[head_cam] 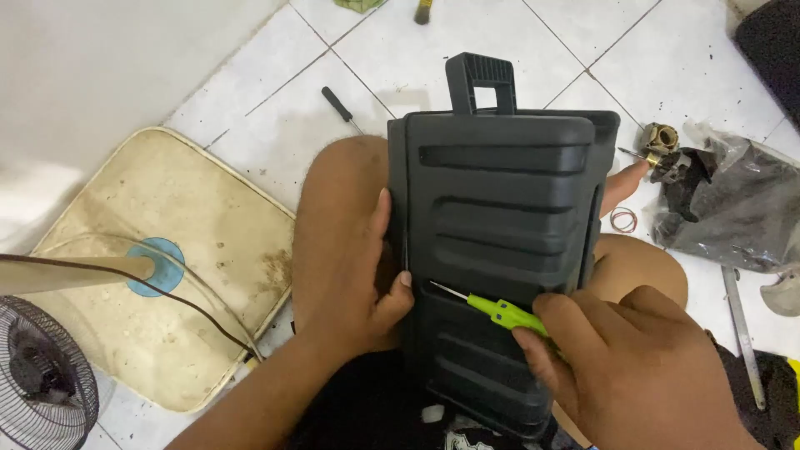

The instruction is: The person sits on the floor and uses a green screwdriver to unscrew the back panel of a portable speaker cabinet, pries the panel off to expose the speaker driver and wiring, then unscrews the amplifier control panel on the front and changes the screwdriver bit.

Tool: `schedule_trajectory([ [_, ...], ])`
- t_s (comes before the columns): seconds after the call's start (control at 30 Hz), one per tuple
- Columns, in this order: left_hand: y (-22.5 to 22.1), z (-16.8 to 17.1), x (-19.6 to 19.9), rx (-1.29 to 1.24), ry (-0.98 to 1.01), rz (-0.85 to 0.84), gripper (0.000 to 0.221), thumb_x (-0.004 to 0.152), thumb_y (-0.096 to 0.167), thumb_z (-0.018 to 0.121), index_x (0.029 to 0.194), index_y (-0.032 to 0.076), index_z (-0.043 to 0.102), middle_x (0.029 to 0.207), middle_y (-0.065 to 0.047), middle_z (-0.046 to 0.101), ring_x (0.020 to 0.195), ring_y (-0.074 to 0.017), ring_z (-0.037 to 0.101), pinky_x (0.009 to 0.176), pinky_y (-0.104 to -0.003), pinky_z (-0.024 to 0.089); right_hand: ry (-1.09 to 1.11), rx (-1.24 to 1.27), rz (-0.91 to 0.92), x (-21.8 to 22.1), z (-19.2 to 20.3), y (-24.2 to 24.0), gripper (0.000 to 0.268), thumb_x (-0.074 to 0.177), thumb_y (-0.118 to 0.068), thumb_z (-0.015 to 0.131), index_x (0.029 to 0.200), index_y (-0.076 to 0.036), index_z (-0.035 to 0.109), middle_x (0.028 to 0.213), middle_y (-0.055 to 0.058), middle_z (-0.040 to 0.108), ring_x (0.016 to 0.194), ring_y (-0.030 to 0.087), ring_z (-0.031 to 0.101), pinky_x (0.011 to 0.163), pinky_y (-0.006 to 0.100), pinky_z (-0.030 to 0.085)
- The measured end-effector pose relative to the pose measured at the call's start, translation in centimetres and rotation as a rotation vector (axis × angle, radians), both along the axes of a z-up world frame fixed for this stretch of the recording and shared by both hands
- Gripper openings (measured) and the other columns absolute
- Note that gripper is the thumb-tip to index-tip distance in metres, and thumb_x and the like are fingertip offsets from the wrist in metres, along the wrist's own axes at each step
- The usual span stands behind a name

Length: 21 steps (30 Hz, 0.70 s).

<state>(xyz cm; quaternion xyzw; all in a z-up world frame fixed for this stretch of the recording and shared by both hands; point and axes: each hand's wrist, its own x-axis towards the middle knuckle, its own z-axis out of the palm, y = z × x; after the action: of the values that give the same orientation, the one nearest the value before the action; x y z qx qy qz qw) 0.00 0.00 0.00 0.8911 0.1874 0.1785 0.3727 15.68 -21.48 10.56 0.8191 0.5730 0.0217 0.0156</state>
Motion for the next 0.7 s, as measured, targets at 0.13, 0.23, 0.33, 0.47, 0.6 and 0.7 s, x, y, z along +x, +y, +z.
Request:
schedule_trajectory([
  [0.13,0.1,-0.3,-0.3,0.091,-0.014,0.033,0.081,0.089,0.031,0.061,0.159,0.003,0.03,0.139,-0.02,0.059,0.126,-0.0383,0.054,0.114,-0.051,0.031,0.059,-0.001,0.014,0.2,0.2,0.7,0.022,0.085,-0.04,0.074,0.094,-0.022,0.065,0.066,-0.003,0.064,0.045,0.022,0.054,0.05,0.035,0.045],
  [0.23,0.1,-0.6,-0.4,0.129,-0.018,0.066,0.084,0.087,0.03,0.064,0.16,0.008,0.03,0.151,-0.02,0.052,0.136,-0.0392,0.049,0.116,-0.052,0.029,0.118,-0.024,0.087,0.5,0.5,1.3,0.02,0.088,-0.039,0.073,0.09,-0.021,0.063,0.07,-0.005,0.065,0.047,0.019,0.056,0.057,0.035,0.044],
  [0.33,0.3,-0.4,-0.5,0.152,0.033,0.09,0.085,0.086,0.033,0.064,0.16,0.008,0.031,0.134,-0.016,0.061,0.113,-0.0357,0.059,0.104,-0.048,0.04,0.13,-0.018,0.108,0.5,0.6,1.8,0.019,0.086,-0.034,0.074,0.093,-0.02,0.063,0.075,-0.006,0.065,0.051,0.017,0.058,0.059,0.035,0.045],
  [0.47,0.4,-0.8,-0.3,-0.064,-0.051,0.02,0.082,0.088,0.021,0.061,0.159,0.001,0.025,0.131,-0.016,0.055,0.107,-0.0278,0.057,0.095,-0.036,0.043,0.164,0.005,0.098,0.8,0.6,2.1,0.02,0.082,-0.032,0.077,0.092,-0.02,0.063,0.076,-0.006,0.063,0.048,0.017,0.056,0.06,0.034,0.044],
  [0.6,0.4,-1.5,-0.2,-0.034,-0.089,0.013,0.08,0.089,0.02,0.06,0.158,-0.001,0.026,0.159,-0.023,0.042,0.142,-0.035,0.047,0.118,-0.044,0.033,0.127,-0.096,0.08,0.9,0.1,2.1,0.021,0.084,-0.038,0.075,0.094,-0.024,0.063,0.075,-0.007,0.066,0.048,0.015,0.059,0.06,0.035,0.045],
  [0.7,0.5,-1.8,-0.3,-0.167,-0.137,-0.043,0.08,0.09,0.012,0.059,0.158,-0.005,0.02,0.166,-0.026,0.03,0.155,-0.0361,0.034,0.127,-0.042,0.026,0.149,-0.01,0.135,1.1,0.5,2.6,0.02,0.086,-0.034,0.074,0.093,-0.019,0.063,0.077,-0.005,0.064,0.049,0.018,0.057,0.06,0.035,0.044],
])
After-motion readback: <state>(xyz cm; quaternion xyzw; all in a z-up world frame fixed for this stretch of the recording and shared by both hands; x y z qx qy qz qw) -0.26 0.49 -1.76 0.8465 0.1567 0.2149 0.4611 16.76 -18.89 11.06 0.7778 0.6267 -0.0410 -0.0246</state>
